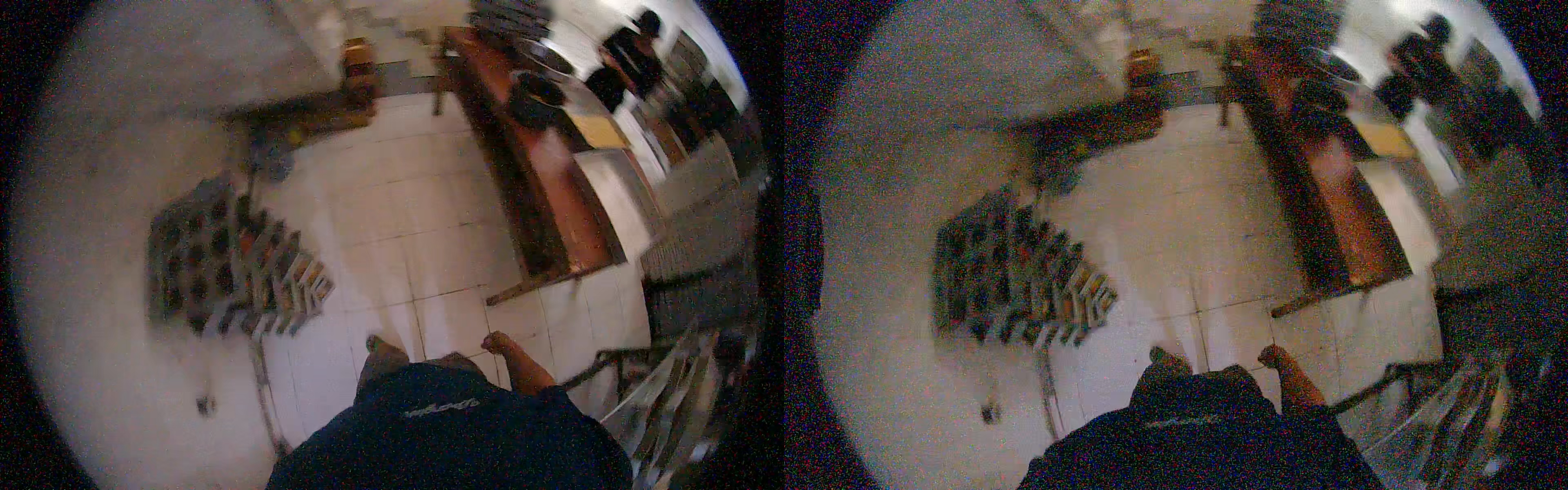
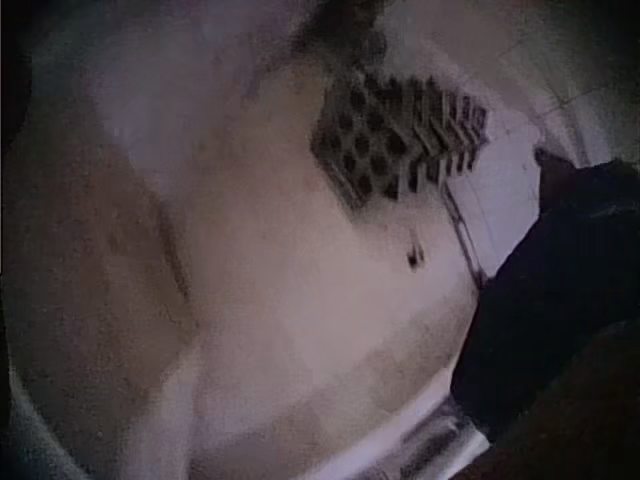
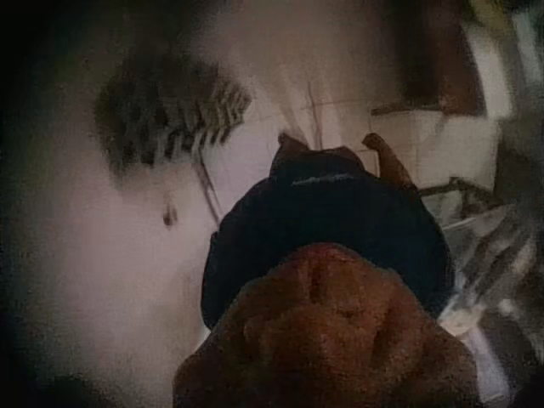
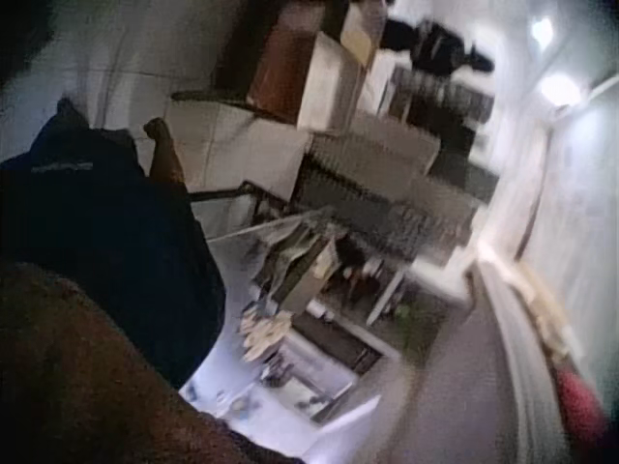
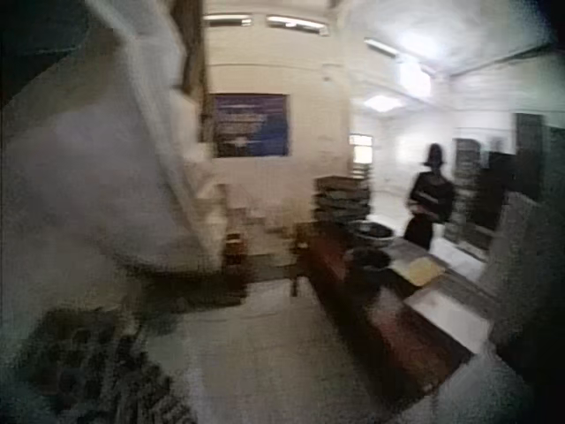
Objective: The person prepares dough balls by flattening them, adding a chocolate filling, and pinching the dough closed before placing them onto baking trays. The person also uses a brush to apply a liquid coating to the circular indentations in the baking trays.
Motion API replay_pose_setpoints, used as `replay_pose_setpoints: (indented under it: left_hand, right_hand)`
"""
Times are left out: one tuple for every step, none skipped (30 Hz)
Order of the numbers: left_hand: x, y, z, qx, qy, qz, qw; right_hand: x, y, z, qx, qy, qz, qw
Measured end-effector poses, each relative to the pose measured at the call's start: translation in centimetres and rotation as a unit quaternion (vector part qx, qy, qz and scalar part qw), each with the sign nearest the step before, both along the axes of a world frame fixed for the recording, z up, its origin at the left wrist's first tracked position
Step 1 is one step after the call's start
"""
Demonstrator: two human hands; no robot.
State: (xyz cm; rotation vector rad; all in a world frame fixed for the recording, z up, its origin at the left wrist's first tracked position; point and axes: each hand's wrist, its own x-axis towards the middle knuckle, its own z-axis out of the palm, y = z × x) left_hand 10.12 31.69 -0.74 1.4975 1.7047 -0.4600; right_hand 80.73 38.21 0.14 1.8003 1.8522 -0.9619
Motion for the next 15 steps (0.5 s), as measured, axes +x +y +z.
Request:
replay_pose_setpoints:
  left_hand:
    - [-0.3,5.0,0.1,0.033,0.012,-0.05,0.998]
    - [0.0,10.2,-0.1,0.075,0.017,-0.104,0.992]
    - [1.0,17.7,0.5,0.125,0.027,-0.192,0.973]
    - [1.9,23.9,0.8,0.207,0.033,-0.291,0.933]
    - [4.1,29.2,0.1,0.28,0.025,-0.372,0.885]
    - [6.4,33.8,-0.5,0.366,0.014,-0.422,0.829]
    - [9.3,39.2,0.4,0.296,-0.063,-0.313,0.9]
    - [12.5,44.5,2.8,0.253,-0.134,-0.172,0.942]
    - [14.9,48.2,4.8,0.24,-0.178,-0.098,0.949]
    - [17.4,52.9,7.6,0.237,-0.2,-0.088,0.947]
    - [20.0,55.1,8.8,0.228,-0.222,-0.079,0.945]
    - [23.1,57.6,10.3,0.219,-0.234,-0.057,0.945]
    - [25.6,58.6,11.1,0.215,-0.241,-0.067,0.944]
    - [27.9,59.6,11.6,0.205,-0.246,-0.079,0.944]
    - [29.5,59.9,11.7,0.189,-0.244,-0.099,0.946]
  right_hand:
    - [-0.6,-0.2,2.2,-0.065,0.042,-0.056,0.995]
    - [-0.8,-0.9,4.0,-0.051,0.044,-0.188,0.98]
    - [-1.2,-3.0,4.8,-0.016,0.063,-0.342,0.938]
    - [-1.4,-3.8,5.3,0.007,0.071,-0.465,0.883]
    - [0.1,-6.3,3.1,0.037,0.022,-0.427,0.903]
    - [1.1,-8.4,0.8,0.062,-0.026,-0.384,0.921]
    - [1.7,-10.0,-1.5,0.087,-0.079,-0.337,0.934]
    - [1.9,-8.4,-0.8,0.093,-0.054,-0.354,0.929]
    - [2.2,-7.3,1.1,0.095,-0.027,-0.363,0.927]
    - [0.6,-5.5,4.0,0.095,0.005,-0.382,0.919]
    - [0.0,-4.6,6.9,0.138,0.04,-0.446,0.883]
    - [-0.6,-3.0,9.5,0.184,0.073,-0.507,0.839]
    - [-0.1,-0.9,12.0,0.235,0.103,-0.556,0.791]
    - [0.9,1.4,13.9,0.273,0.076,-0.548,0.787]
    - [2.0,4.0,15.7,0.306,0.053,-0.539,0.783]
